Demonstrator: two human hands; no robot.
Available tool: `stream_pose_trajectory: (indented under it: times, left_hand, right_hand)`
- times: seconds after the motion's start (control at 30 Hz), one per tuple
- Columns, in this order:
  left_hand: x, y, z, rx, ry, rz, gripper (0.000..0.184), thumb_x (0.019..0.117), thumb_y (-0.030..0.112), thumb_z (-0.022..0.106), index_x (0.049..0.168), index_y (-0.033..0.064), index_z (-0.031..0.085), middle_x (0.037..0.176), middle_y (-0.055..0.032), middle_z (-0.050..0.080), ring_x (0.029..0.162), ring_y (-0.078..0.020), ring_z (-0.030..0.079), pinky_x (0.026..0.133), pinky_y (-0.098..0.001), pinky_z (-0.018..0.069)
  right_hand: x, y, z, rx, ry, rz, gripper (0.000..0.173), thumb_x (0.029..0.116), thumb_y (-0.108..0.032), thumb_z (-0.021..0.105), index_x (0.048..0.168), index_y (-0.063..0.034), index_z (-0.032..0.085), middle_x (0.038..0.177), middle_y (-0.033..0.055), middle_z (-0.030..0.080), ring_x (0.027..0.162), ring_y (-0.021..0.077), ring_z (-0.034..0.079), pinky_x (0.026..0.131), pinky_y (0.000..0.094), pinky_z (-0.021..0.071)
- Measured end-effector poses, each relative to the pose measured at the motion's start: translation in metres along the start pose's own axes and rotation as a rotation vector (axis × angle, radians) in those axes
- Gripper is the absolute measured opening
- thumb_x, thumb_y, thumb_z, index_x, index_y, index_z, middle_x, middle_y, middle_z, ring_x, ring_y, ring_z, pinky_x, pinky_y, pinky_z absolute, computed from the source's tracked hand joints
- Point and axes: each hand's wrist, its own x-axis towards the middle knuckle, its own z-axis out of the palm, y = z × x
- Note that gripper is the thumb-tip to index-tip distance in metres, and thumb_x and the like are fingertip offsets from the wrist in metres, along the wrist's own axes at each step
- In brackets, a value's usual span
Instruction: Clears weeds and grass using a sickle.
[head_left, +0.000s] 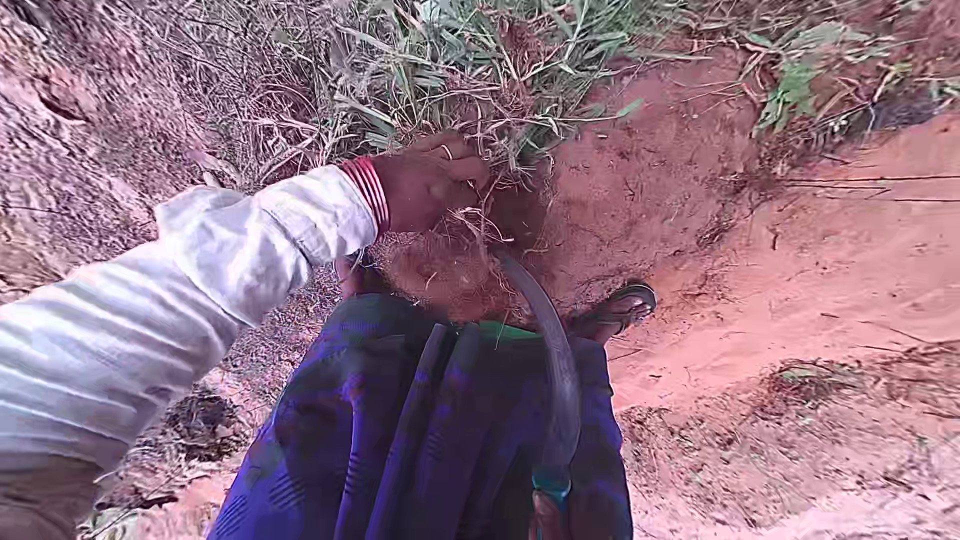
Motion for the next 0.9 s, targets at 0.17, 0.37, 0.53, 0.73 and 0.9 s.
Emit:
stream_pose_trajectory:
  times: [0.17,0.37,0.53,0.73,0.9]
  left_hand:
    - [0.012,-0.031,-0.034,0.309,-0.226,-0.401,0.043,0.0887,-0.014,0.065,0.122,0.012,0.075,0.146,-0.0093,0.059,0.144,-0.0363,0.045,0.124,-0.0551,0.0262]
    - [0.027,-0.067,-0.018,0.372,-0.284,-0.429,0.033,0.0902,-0.015,0.063,0.121,-0.004,0.07,0.143,-0.0226,0.057,0.141,-0.0455,0.045,0.123,-0.0612,0.0224]
    - [0.079,0.007,-0.032,0.067,-0.229,-0.685,0.052,0.0901,-0.002,0.072,0.14,0.0024,0.06,0.148,-0.0281,0.051,0.146,-0.0504,0.036,0.122,-0.0675,0.0158]
    - [0.175,0.067,0.019,-0.37,-0.24,-0.851,0.056,0.1065,0.029,0.057,0.146,-0.0087,0.047,0.149,-0.0329,0.05,0.139,-0.0481,0.049,0.112,-0.0648,0.0383]
    - [0.172,0.051,0.078,-0.435,-0.314,-0.938,0.041,0.1087,0.021,0.051,0.136,-0.0087,0.058,0.144,-0.0329,0.055,0.138,-0.049,0.05,0.112,-0.0667,0.0393]
  right_hand:
    - [0.072,-0.045,-0.003,0.51,-0.134,0.046,0.033,0.1091,-0.027,0.038,0.106,0.0008,0.055,0.062,-0.0063,0.057,0.047,0.0012,0.056,0.047,0.0187,0.0524]
    - [0.156,-0.07,0.028,0.98,0.065,0.187,0.041,0.1146,-0.03,0.023,0.098,-0.0008,0.048,0.054,-0.0019,0.051,0.04,0.0069,0.053,0.039,0.0223,0.0507]
    - [0.164,-0.019,-0.033,0.822,0.42,-0.01,0.038,0.1132,-0.026,0.02,0.096,-0.0058,0.047,0.053,-0.0076,0.052,0.04,0.004,0.054,0.041,0.0217,0.0526]
    - [0.148,0.025,-0.081,0.521,0.465,-0.009,0.033,0.1127,-0.023,0.027,0.098,-0.0037,0.05,0.054,-0.0094,0.052,0.041,0.0014,0.054,0.042,0.0194,0.0518]
    - [0.148,0.06,-0.085,0.258,0.263,-0.076,0.036,0.107,-0.028,0.04,0.109,0.0041,0.055,0.058,-0.0109,0.053,0.043,-0.0017,0.053,0.044,0.0179,0.0502]
